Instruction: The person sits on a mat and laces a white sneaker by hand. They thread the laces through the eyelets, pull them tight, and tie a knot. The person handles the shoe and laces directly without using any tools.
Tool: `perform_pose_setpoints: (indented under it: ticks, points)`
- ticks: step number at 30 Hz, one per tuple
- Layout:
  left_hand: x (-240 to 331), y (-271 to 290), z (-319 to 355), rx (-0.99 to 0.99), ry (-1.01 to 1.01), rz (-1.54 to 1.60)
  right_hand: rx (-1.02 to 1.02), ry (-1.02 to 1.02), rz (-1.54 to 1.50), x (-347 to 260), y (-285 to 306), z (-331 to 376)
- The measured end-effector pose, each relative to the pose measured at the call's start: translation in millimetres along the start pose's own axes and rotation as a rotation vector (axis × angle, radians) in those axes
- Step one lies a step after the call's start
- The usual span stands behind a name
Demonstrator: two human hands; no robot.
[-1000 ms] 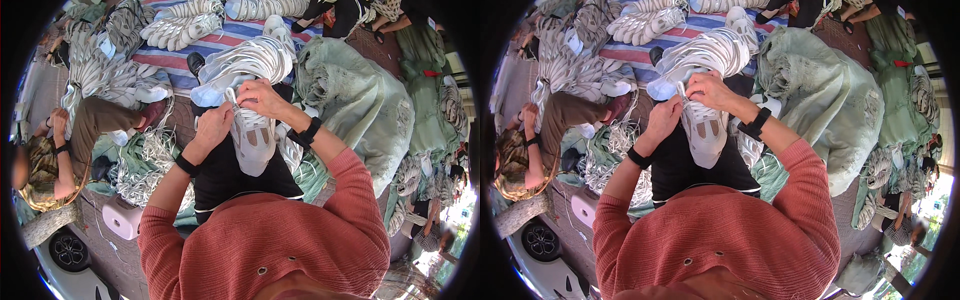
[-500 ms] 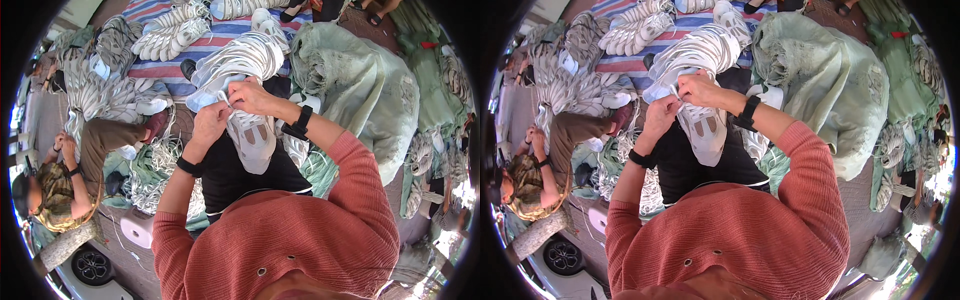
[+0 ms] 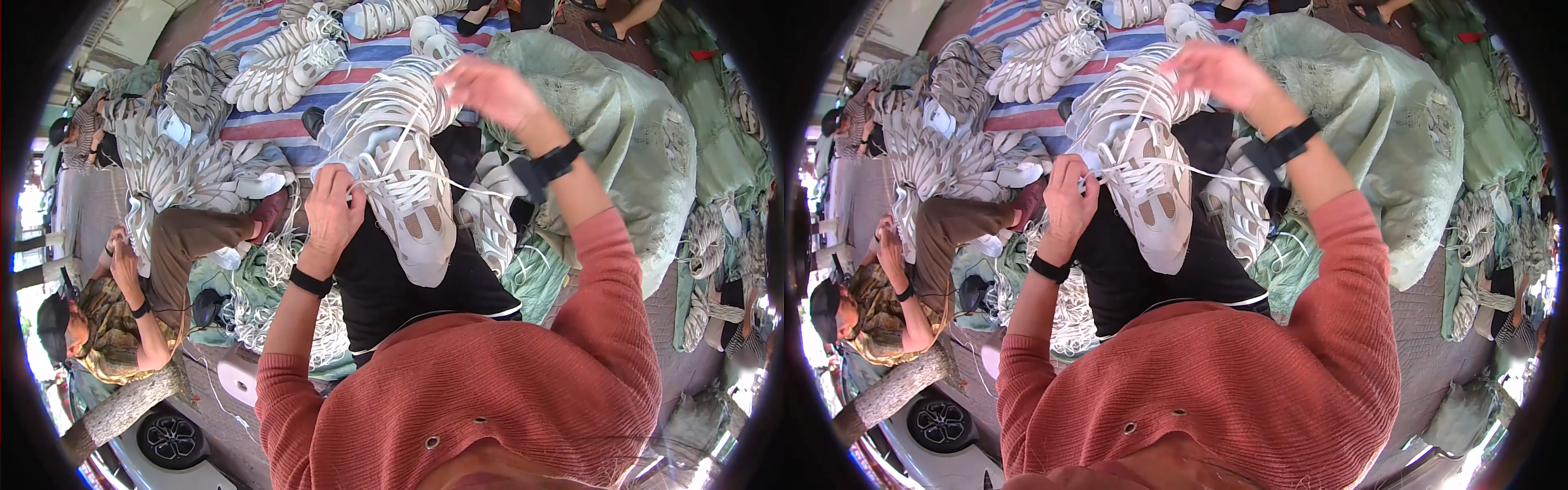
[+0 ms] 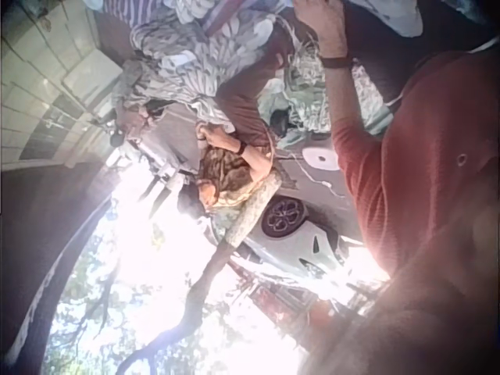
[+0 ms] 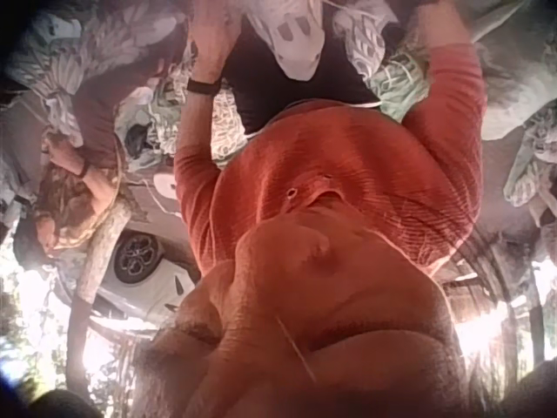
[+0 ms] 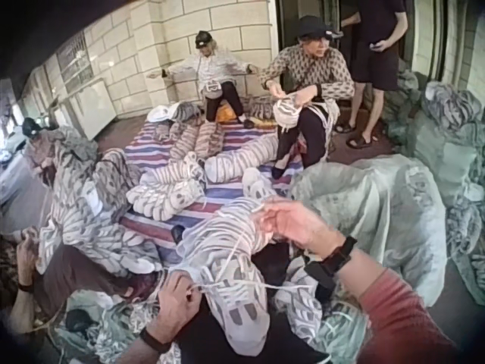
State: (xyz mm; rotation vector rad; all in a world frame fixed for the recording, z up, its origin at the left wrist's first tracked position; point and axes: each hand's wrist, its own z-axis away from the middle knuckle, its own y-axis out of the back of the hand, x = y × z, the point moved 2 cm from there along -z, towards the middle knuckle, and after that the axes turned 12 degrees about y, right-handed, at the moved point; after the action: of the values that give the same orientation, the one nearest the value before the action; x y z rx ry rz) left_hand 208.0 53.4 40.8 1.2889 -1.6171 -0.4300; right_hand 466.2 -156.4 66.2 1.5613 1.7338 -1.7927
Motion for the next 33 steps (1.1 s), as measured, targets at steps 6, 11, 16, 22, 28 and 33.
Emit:
perform_pose_setpoints:
  ticks: [6, 11, 16, 22, 28, 33]
  points:
    - [6, -23, -8, -0.122, 0.018, 0.304, 0.499, 0.553, -0.002, -214, 169, 52]
    - [0, -22, -12, -0.28, 0.149, 0.393, 0.927, 0.574, 0.25, -187, 126, 71]
    - [16, -23, -28, -0.163, -0.109, 0.144, 0.32, -0.405, 0.622, 1, 99, 107]
    - [20, -42, -25, -0.254, -0.003, 0.168, 0.367, -0.909, 0.231, 139, 23, 124]
    - [2, -38, 2, -0.333, 0.124, 0.283, 0.668, -0.595, 0.28, 154, 18, 121]
    - [-2, -41, -5, -0.321, 0.161, 0.341, 0.739, -0.192, 0.21, 61, 54, 111]
